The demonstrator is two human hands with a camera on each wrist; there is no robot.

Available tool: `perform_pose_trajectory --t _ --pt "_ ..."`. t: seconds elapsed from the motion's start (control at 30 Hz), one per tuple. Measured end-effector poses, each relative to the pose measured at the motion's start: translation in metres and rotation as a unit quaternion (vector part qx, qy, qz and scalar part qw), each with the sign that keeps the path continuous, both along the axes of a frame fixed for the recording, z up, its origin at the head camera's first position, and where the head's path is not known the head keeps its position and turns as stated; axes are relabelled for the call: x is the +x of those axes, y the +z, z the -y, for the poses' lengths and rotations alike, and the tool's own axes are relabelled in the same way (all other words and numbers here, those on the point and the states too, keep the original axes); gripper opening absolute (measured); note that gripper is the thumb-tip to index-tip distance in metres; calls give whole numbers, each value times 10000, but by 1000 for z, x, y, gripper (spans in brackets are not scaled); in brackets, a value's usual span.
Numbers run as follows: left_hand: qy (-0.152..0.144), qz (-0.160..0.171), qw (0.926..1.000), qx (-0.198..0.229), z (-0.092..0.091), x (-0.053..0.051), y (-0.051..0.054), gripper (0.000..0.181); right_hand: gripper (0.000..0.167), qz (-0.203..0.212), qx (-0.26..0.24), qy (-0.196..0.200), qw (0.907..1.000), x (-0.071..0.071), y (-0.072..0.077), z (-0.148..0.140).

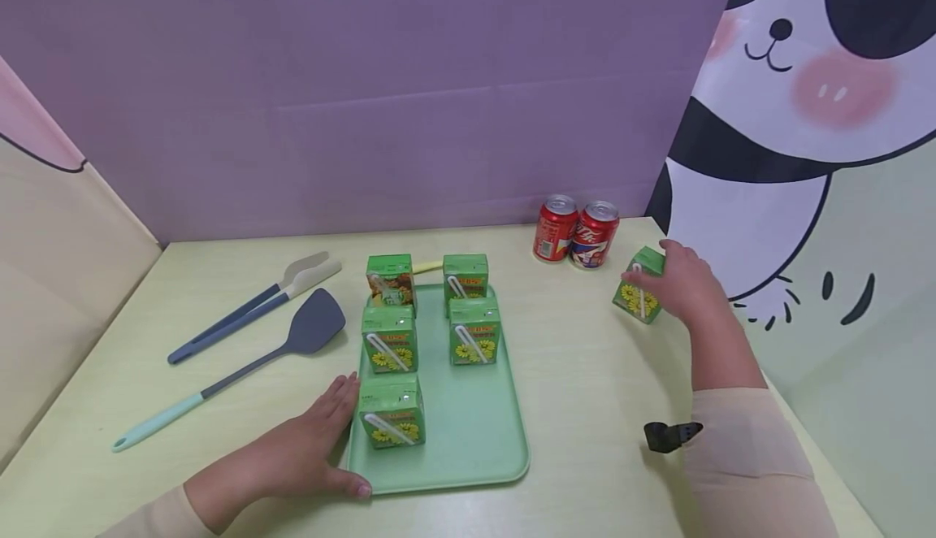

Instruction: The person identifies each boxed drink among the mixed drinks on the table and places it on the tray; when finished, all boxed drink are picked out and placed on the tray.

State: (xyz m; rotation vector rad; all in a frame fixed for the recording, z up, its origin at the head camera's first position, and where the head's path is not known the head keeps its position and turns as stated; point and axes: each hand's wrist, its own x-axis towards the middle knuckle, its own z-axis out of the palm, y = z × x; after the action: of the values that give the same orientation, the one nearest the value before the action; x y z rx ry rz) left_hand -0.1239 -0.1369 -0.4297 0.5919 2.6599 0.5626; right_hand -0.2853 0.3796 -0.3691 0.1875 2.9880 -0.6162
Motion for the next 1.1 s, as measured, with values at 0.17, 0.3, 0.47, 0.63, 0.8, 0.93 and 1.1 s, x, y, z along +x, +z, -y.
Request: perform_pose_trajectory --t 0.17,0.3,0.47,0.63,0.8,0.93,1.1 --pt "5 33 10000 -13 0 0 1 134 106 19 -148 29 9999 -5 -12 -5" --pt "-10 11 10000 -17 0 0 0 134 100 -201 -103 18 9997 -5 -16 -5" --pt "-37 -18 10000 21 1 1 0 133 94 -308 -65 20 9995 -1 -14 -4" --pt "-57 -76 10000 13 1 1 0 132 91 -248 -38 36 9997 2 -10 -2" --pt "-55 -78 10000 -9 1 0 -1 133 88 -206 35 169 9996 5 -5 6" --pt "-36 -49 10000 -14 1 0 -1 133 86 -318 56 363 9988 10 1 18" --pt "-32 -13 10000 -25 1 0 -1 133 84 -441 -2 541 9976 17 11 35"
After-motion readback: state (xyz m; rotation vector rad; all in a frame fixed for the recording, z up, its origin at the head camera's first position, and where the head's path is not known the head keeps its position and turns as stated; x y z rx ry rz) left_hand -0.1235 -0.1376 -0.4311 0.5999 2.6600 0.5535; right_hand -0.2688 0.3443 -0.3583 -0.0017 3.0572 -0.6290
